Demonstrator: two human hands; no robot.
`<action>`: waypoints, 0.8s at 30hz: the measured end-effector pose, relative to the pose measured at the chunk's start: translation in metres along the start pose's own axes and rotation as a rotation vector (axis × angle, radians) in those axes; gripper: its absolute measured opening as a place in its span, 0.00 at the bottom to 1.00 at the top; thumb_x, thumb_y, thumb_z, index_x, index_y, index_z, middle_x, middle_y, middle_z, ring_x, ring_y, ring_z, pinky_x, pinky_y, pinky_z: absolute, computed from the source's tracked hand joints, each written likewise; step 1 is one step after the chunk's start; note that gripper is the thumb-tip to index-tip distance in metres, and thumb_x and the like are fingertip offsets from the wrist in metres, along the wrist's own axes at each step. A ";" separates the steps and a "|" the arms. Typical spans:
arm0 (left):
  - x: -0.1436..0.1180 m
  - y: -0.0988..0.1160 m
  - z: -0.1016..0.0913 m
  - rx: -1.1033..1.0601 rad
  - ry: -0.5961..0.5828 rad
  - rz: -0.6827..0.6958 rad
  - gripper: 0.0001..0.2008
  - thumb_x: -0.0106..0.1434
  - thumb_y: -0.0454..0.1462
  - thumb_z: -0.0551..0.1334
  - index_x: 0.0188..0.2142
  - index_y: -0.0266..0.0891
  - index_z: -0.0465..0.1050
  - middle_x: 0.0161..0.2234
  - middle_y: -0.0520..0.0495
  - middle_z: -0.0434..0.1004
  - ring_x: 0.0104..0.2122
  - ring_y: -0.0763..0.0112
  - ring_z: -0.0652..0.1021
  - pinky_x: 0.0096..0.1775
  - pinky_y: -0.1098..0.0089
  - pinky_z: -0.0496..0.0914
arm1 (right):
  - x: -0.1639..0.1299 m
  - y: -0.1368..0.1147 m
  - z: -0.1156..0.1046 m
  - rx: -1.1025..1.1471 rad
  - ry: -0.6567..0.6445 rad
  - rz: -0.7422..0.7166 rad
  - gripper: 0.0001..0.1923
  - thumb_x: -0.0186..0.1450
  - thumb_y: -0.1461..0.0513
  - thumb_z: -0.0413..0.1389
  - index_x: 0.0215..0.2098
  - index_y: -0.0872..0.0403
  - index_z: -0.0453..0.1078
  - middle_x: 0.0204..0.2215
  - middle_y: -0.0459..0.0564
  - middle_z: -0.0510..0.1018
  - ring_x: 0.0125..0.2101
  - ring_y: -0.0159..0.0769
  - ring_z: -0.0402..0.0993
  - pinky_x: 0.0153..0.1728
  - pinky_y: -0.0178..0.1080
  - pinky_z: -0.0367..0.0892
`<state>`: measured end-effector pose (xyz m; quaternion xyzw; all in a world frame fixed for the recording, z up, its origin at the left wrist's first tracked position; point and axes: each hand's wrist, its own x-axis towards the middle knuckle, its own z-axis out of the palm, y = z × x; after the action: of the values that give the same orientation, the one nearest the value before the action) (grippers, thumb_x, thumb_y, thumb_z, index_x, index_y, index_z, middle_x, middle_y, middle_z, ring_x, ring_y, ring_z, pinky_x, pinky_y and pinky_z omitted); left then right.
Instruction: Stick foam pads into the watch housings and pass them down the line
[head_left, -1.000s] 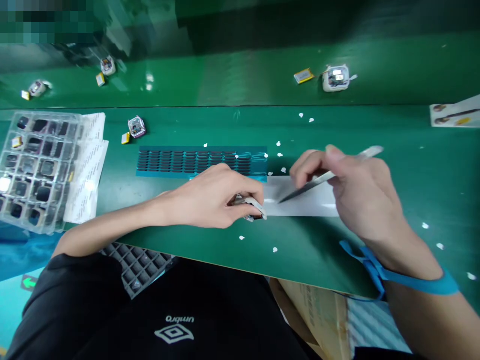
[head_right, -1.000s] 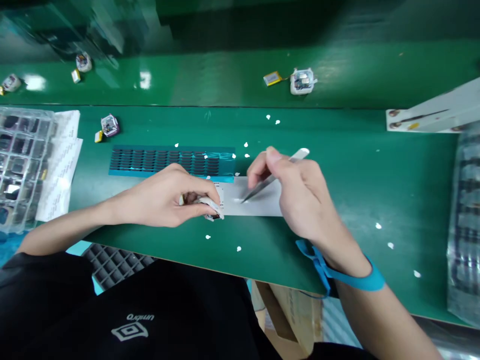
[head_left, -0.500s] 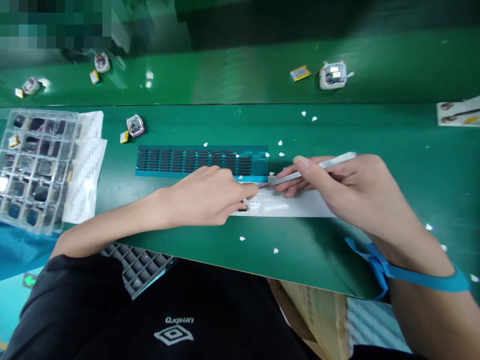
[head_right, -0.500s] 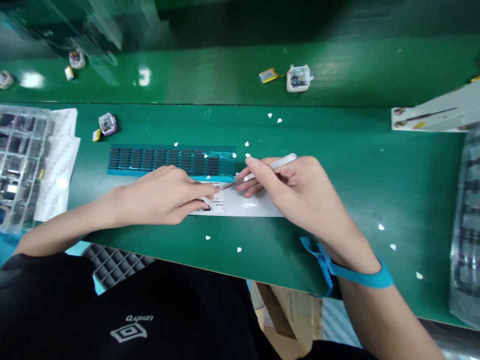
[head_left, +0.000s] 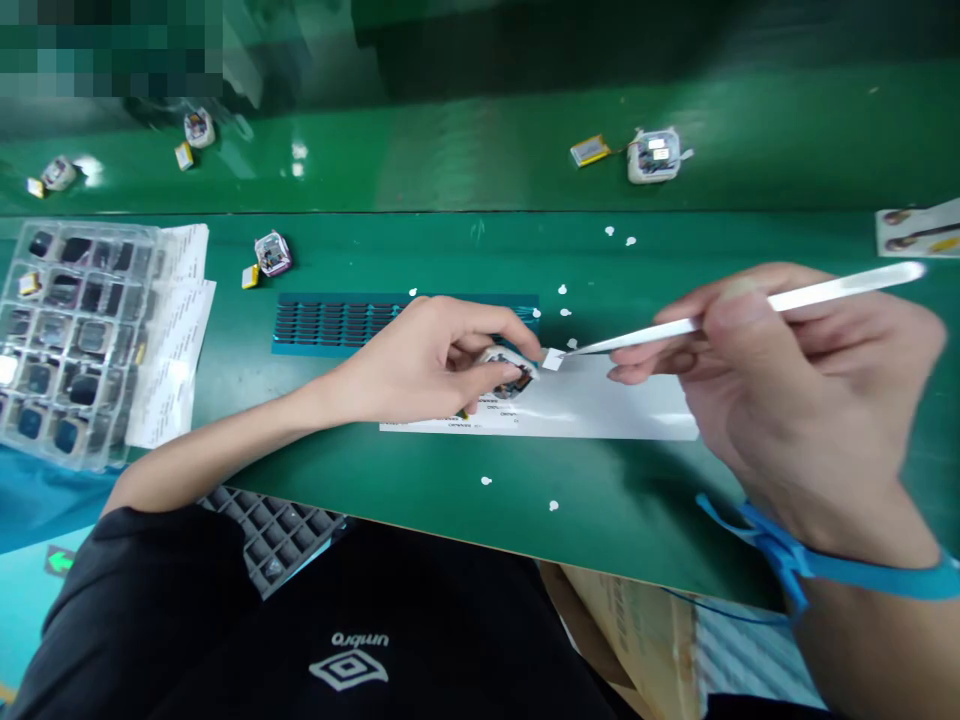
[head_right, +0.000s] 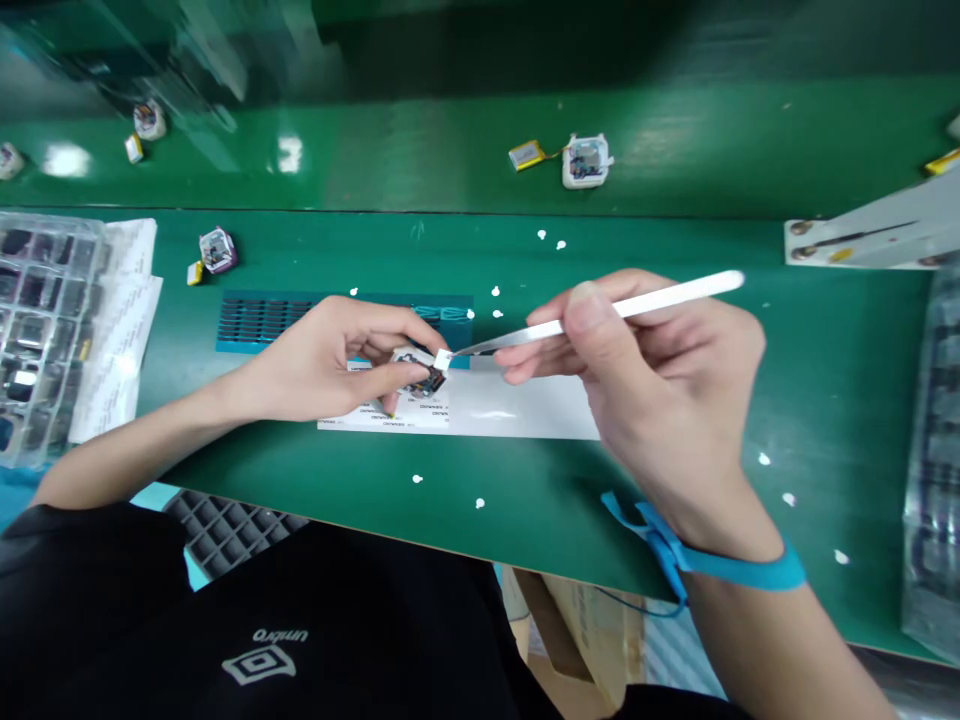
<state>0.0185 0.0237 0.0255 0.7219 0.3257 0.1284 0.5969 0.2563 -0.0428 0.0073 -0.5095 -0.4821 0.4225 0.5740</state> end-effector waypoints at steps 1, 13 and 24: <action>0.000 0.000 0.001 -0.128 0.002 -0.022 0.10 0.68 0.34 0.65 0.46 0.35 0.81 0.27 0.49 0.82 0.25 0.69 0.83 0.28 0.71 0.74 | -0.003 -0.001 0.002 0.000 0.022 -0.038 0.11 0.69 0.53 0.69 0.33 0.51 0.82 0.25 0.46 0.84 0.24 0.36 0.84 0.27 0.37 0.82; -0.008 0.007 0.018 -0.444 -0.007 -0.026 0.19 0.65 0.31 0.70 0.56 0.35 0.79 0.40 0.44 0.89 0.41 0.60 0.89 0.41 0.69 0.85 | -0.013 -0.009 0.018 -0.114 0.042 -0.131 0.15 0.72 0.51 0.65 0.32 0.51 0.78 0.24 0.46 0.83 0.25 0.42 0.85 0.23 0.40 0.80; -0.010 0.005 0.019 -0.438 -0.001 -0.027 0.19 0.65 0.32 0.71 0.56 0.37 0.80 0.42 0.45 0.89 0.40 0.60 0.89 0.43 0.66 0.85 | -0.014 -0.008 0.017 -0.128 0.042 -0.139 0.13 0.72 0.52 0.64 0.33 0.49 0.78 0.22 0.44 0.81 0.25 0.41 0.85 0.22 0.39 0.79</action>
<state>0.0239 0.0024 0.0276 0.5704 0.2995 0.1879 0.7414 0.2372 -0.0544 0.0136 -0.5192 -0.5302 0.3393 0.5781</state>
